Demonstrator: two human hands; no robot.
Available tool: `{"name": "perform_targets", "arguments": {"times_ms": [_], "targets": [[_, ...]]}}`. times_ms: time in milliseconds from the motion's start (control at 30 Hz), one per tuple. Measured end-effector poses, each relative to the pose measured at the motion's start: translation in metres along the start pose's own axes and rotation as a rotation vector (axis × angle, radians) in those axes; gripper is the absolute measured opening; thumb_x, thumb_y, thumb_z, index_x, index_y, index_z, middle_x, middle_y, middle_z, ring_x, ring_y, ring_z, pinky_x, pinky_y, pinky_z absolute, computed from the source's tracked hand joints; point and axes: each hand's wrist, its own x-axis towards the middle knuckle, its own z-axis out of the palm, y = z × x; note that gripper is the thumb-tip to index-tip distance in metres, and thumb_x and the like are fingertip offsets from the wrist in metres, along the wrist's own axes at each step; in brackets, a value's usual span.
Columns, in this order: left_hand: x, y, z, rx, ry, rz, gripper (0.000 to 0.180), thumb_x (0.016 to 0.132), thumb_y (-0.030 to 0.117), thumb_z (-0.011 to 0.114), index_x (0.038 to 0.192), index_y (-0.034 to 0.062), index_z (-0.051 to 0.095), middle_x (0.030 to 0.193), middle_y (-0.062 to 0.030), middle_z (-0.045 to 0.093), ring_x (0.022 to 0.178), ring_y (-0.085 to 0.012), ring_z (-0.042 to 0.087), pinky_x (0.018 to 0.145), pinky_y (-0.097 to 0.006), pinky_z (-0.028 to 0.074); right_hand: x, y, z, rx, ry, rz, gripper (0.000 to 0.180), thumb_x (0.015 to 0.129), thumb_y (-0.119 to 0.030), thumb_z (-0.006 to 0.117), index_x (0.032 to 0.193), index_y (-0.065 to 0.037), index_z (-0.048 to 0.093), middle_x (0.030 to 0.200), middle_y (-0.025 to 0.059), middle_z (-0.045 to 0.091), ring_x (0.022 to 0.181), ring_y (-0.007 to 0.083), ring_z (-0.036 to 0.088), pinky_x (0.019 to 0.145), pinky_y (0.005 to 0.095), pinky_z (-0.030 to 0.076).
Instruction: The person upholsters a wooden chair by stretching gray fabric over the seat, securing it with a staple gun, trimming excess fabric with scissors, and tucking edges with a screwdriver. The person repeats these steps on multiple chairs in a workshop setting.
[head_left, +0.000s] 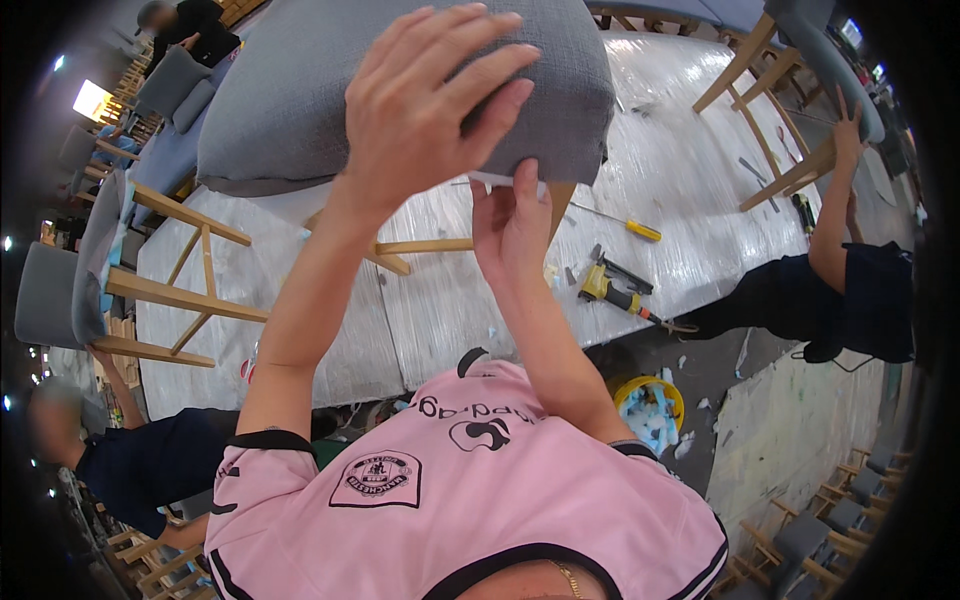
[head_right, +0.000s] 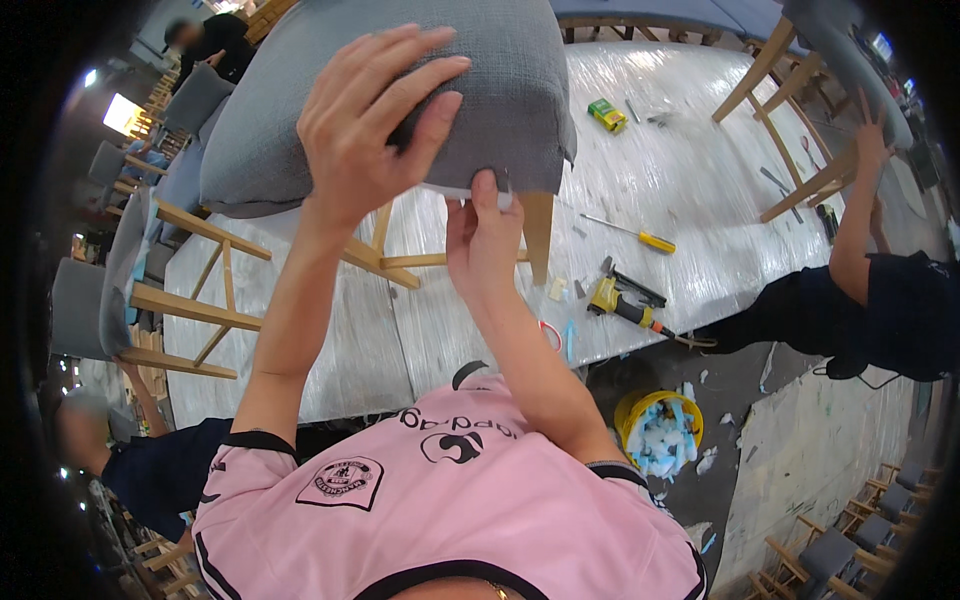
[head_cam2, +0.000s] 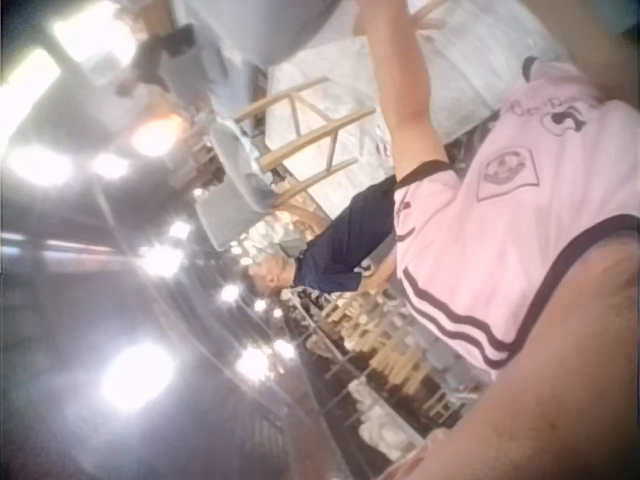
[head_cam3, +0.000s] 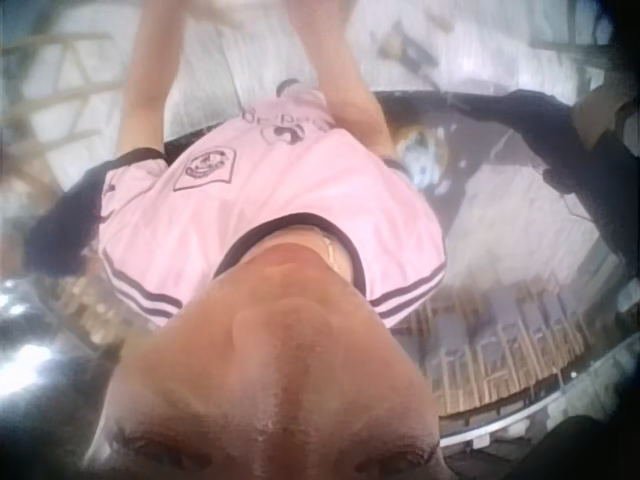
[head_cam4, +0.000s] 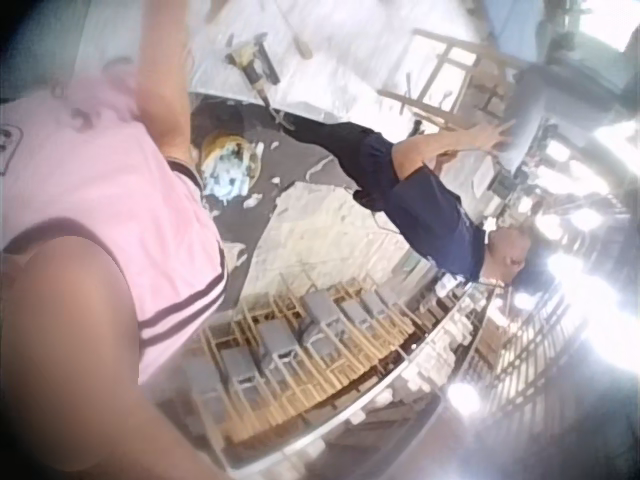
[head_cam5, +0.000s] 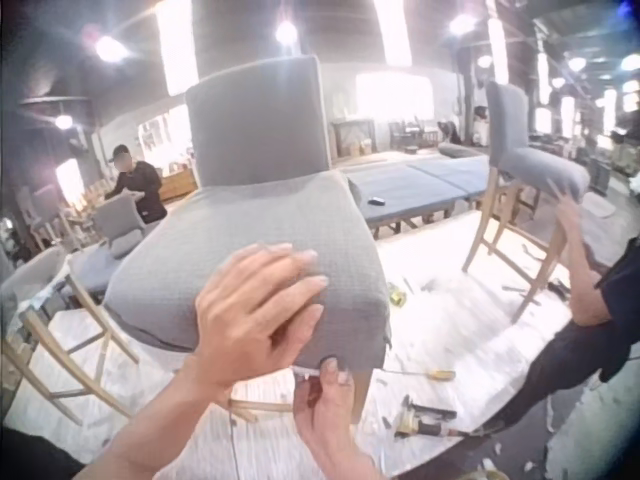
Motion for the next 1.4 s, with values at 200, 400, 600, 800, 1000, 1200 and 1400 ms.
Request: {"name": "perform_targets", "arguments": {"times_ms": [200, 400, 600, 800, 1000, 1200, 1400], "targets": [[0.025, -0.046, 0.025, 0.012, -0.133, -0.099, 0.044, 0.083, 0.035, 0.080, 0.121, 0.0139, 0.071, 0.121, -0.0076, 0.071, 0.109, -0.0314, 0.069, 0.097, -0.044, 0.053, 0.049, 0.005, 0.020, 0.031, -0.102, -0.081, 0.050, 0.100, -0.025, 0.070, 0.142, -0.009, 0.049, 0.138, 0.0027, 0.059, 0.126, 0.0163, 0.057, 0.111, 0.0380, 0.045], [0.071, -0.089, 0.022, 0.214, -0.415, 0.007, 0.074, 0.085, 0.051, 0.075, 0.140, 0.0061, 0.056, 0.135, -0.0173, 0.063, 0.119, -0.0388, 0.063, 0.101, -0.046, 0.051, 0.133, 0.033, 0.050, 0.108, -0.284, -0.190, 0.050, 0.104, -0.026, 0.062, 0.149, -0.017, 0.044, 0.153, 0.0024, 0.048, 0.139, 0.0193, 0.048, 0.119, 0.0478, 0.036], [0.076, -0.123, 0.060, 0.312, -0.335, 0.196, 0.072, 0.085, 0.053, 0.076, 0.143, 0.0164, 0.055, 0.134, -0.0122, 0.066, 0.109, -0.0351, 0.070, 0.097, -0.046, 0.054, 0.212, 0.044, 0.050, 0.105, -0.376, -0.358, 0.043, 0.105, -0.020, 0.060, 0.147, -0.020, 0.047, 0.151, -0.0005, 0.049, 0.139, 0.0178, 0.048, 0.118, 0.0467, 0.038], [0.105, -0.176, 0.094, 0.264, -0.421, -0.144, 0.091, 0.094, 0.081, 0.041, 0.156, 0.0152, 0.043, 0.146, -0.0204, 0.058, 0.120, -0.0413, 0.065, 0.103, -0.048, 0.053, 0.222, 0.051, 0.073, 0.148, -0.318, -0.295, 0.045, 0.105, -0.022, 0.061, 0.148, -0.021, 0.047, 0.154, -0.0015, 0.048, 0.141, 0.0179, 0.046, 0.119, 0.0455, 0.036], [0.113, -0.169, 0.091, 0.219, -0.694, -0.187, 0.073, 0.100, 0.064, 0.048, 0.157, 0.0180, 0.042, 0.148, -0.0191, 0.056, 0.125, -0.0392, 0.061, 0.105, -0.052, 0.048, 0.241, 0.052, 0.075, 0.132, -0.358, -0.286, 0.047, 0.105, -0.028, 0.061, 0.148, -0.019, 0.046, 0.153, -0.0008, 0.049, 0.142, 0.0190, 0.045, 0.119, 0.0458, 0.035], [0.112, -0.159, 0.074, 0.061, -0.579, 0.184, 0.092, 0.075, 0.050, 0.080, 0.146, 0.0031, 0.045, 0.141, -0.0231, 0.054, 0.120, -0.0411, 0.061, 0.102, -0.046, 0.050, 0.254, 0.053, 0.057, 0.105, -0.428, -0.260, 0.042, 0.104, -0.033, 0.062, 0.142, -0.019, 0.052, 0.146, -0.0015, 0.053, 0.138, 0.0182, 0.048, 0.119, 0.0458, 0.037], [0.098, -0.140, 0.077, 0.208, -0.547, 0.062, 0.092, 0.071, 0.039, 0.081, 0.145, 0.0019, 0.042, 0.139, -0.0244, 0.054, 0.125, -0.0423, 0.057, 0.105, -0.050, 0.047, 0.246, 0.052, 0.054, 0.100, -0.459, -0.193, 0.035, 0.107, -0.028, 0.057, 0.139, -0.017, 0.052, 0.145, 0.0017, 0.055, 0.137, 0.0181, 0.050, 0.119, 0.0445, 0.036]]}}
